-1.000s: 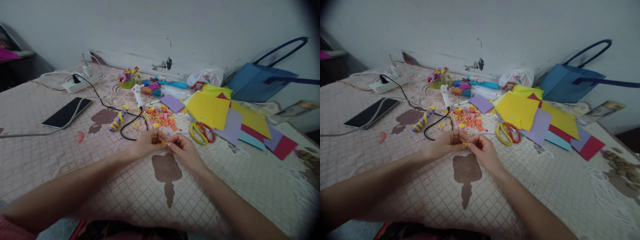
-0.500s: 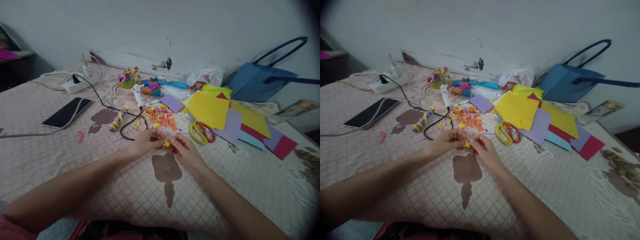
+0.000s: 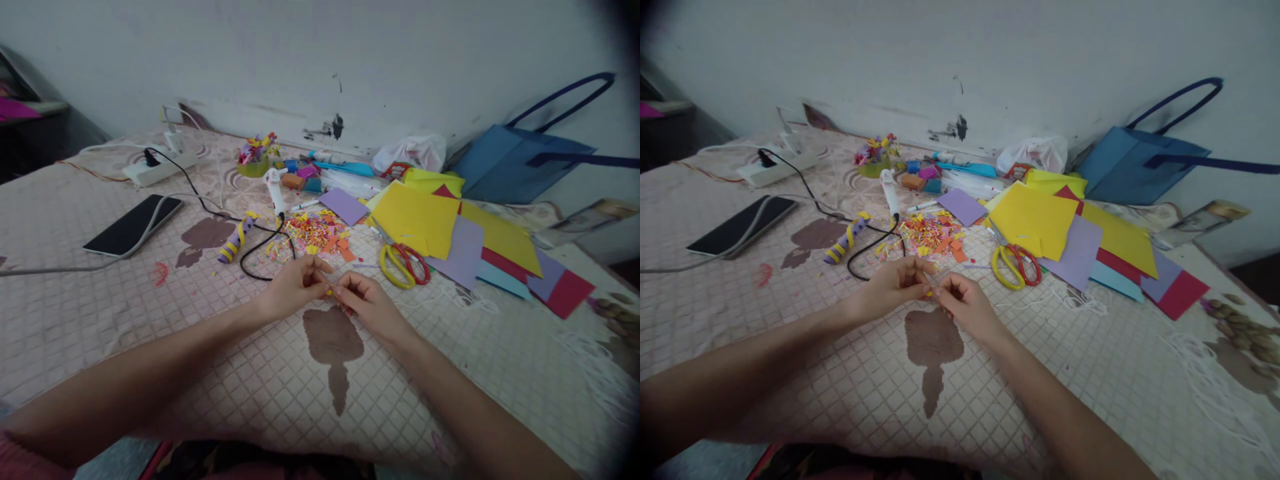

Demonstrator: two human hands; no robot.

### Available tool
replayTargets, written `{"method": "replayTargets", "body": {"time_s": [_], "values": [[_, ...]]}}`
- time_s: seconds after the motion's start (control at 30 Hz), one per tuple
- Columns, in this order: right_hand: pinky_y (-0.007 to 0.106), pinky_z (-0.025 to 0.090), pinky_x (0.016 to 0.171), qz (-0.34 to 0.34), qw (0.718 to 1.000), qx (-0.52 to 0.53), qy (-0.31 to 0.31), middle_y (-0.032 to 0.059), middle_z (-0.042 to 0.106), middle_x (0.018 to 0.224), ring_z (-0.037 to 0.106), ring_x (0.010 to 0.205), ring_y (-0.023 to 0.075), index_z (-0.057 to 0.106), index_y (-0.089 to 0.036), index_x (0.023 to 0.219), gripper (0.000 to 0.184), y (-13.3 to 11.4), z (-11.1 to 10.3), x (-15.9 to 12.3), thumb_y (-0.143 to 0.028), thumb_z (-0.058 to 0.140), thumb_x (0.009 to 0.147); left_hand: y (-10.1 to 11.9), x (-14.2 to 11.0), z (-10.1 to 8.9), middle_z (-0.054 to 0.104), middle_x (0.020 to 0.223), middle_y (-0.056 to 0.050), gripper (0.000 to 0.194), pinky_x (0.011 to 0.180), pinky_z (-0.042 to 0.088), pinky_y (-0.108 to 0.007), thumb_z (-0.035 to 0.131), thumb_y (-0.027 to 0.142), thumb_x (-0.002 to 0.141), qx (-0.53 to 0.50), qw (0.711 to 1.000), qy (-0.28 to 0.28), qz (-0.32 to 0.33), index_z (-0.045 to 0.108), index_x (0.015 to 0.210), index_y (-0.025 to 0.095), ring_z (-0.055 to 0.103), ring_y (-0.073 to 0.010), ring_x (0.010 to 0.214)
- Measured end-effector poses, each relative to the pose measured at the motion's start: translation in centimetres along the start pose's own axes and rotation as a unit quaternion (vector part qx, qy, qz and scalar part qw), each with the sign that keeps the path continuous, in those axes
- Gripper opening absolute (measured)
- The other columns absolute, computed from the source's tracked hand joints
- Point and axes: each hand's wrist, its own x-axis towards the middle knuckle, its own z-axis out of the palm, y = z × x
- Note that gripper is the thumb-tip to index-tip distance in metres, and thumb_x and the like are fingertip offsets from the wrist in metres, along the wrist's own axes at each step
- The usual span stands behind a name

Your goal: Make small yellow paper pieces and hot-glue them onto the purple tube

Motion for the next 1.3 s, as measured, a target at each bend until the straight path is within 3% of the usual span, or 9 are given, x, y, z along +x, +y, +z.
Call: {"method": "replayTargets", "body": {"time_s": [0.2, 0.6, 0.77, 0.9, 1.03, 1.13, 1.23, 1.3], "values": [[0.023, 0.031, 0.051, -0.058, 0.997, -0.032, 0.028, -0.0044, 0.044, 0.061, 0.039, 0.055, 0.0101, 0.052, -0.020, 0.068, 0.023, -0.2, 0.2, 0.1, -0.035, 0.055, 0.084, 0.0, 0.2, -0.2, 0.062, 0.071, 0.001, 0.022, 0.062, 0.048, -0.023, 0.063, 0.017, 0.074, -0.042, 0.997, -0.016, -0.069, 0.052, 0.092, 0.012, 0.059, -0.0079, 0.060], [0.023, 0.037, 0.049, 0.009, 1.000, 0.024, 0.007, -0.0028, 0.050, 0.061, 0.045, 0.052, 0.0097, 0.053, -0.019, 0.070, 0.025, 0.0, 0.1, 0.1, -0.041, 0.056, 0.083, -0.3, 0.3, -0.7, 0.062, 0.067, 0.002, 0.033, 0.063, 0.046, -0.023, 0.070, 0.018, 0.068, -0.073, 0.996, -0.051, -0.032, 0.053, 0.096, 0.013, 0.060, -0.0089, 0.062], [0.023, 0.034, 0.052, -0.029, 0.999, -0.017, 0.003, -0.0037, 0.044, 0.061, 0.041, 0.056, 0.0100, 0.049, -0.020, 0.069, 0.023, 0.0, 0.2, 0.1, -0.035, 0.052, 0.085, -0.5, 0.3, -0.5, 0.061, 0.067, 0.003, 0.036, 0.063, 0.045, -0.022, 0.072, 0.021, 0.067, -0.095, 0.993, -0.069, -0.029, 0.052, 0.096, 0.014, 0.058, -0.0076, 0.060], [0.023, 0.031, 0.051, -0.054, 0.998, -0.038, 0.021, -0.0046, 0.040, 0.060, 0.037, 0.055, 0.0099, 0.047, -0.020, 0.068, 0.024, 0.2, 0.2, 0.2, -0.034, 0.050, 0.087, -0.5, 0.3, -0.3, 0.063, 0.071, 0.001, 0.031, 0.065, 0.047, -0.023, 0.070, 0.018, 0.068, -0.085, 0.994, -0.039, -0.052, 0.052, 0.094, 0.013, 0.060, -0.0083, 0.063], [0.023, 0.034, 0.049, -0.047, 0.997, -0.059, 0.023, -0.0039, 0.044, 0.060, 0.041, 0.053, 0.0104, 0.050, -0.020, 0.070, 0.024, 0.2, 0.2, 0.3, -0.037, 0.049, 0.088, -0.1, 0.3, -0.3, 0.062, 0.068, 0.002, 0.024, 0.063, 0.048, -0.023, 0.066, 0.014, 0.070, -0.062, 0.996, 0.006, -0.064, 0.054, 0.091, 0.012, 0.061, -0.0077, 0.061], [0.026, 0.042, 0.057, -0.105, 0.985, -0.108, 0.079, -0.0001, 0.055, 0.070, 0.051, 0.062, 0.0133, 0.055, -0.020, 0.080, 0.016, -0.1, 0.2, 0.0, -0.035, 0.051, 0.087, 0.2, 0.3, -0.4, 0.061, 0.064, 0.003, 0.023, 0.061, 0.048, -0.022, 0.065, 0.012, 0.071, -0.063, 0.996, 0.006, -0.067, 0.055, 0.091, 0.011, 0.060, -0.0074, 0.058], [0.031, 0.046, 0.070, -0.201, 0.949, -0.204, 0.134, 0.0038, 0.061, 0.086, 0.057, 0.078, 0.0173, 0.059, -0.023, 0.089, 0.006, -0.6, 0.2, -0.3, -0.025, 0.055, 0.085, 0.2, 0.3, -0.5, 0.061, 0.063, 0.003, 0.023, 0.060, 0.048, -0.023, 0.064, 0.011, 0.070, -0.062, 0.996, 0.018, -0.066, 0.054, 0.091, 0.011, 0.060, -0.0077, 0.057], [0.034, 0.047, 0.075, -0.246, 0.924, -0.261, 0.133, 0.0047, 0.061, 0.088, 0.057, 0.083, 0.0189, 0.061, -0.024, 0.090, 0.010, -0.8, 0.1, -0.4, -0.020, 0.053, 0.086, 0.2, 0.3, -0.5, 0.062, 0.063, 0.003, 0.025, 0.060, 0.048, -0.023, 0.064, 0.010, 0.070, -0.055, 0.996, 0.024, -0.059, 0.053, 0.092, 0.011, 0.060, -0.0082, 0.057]]}}
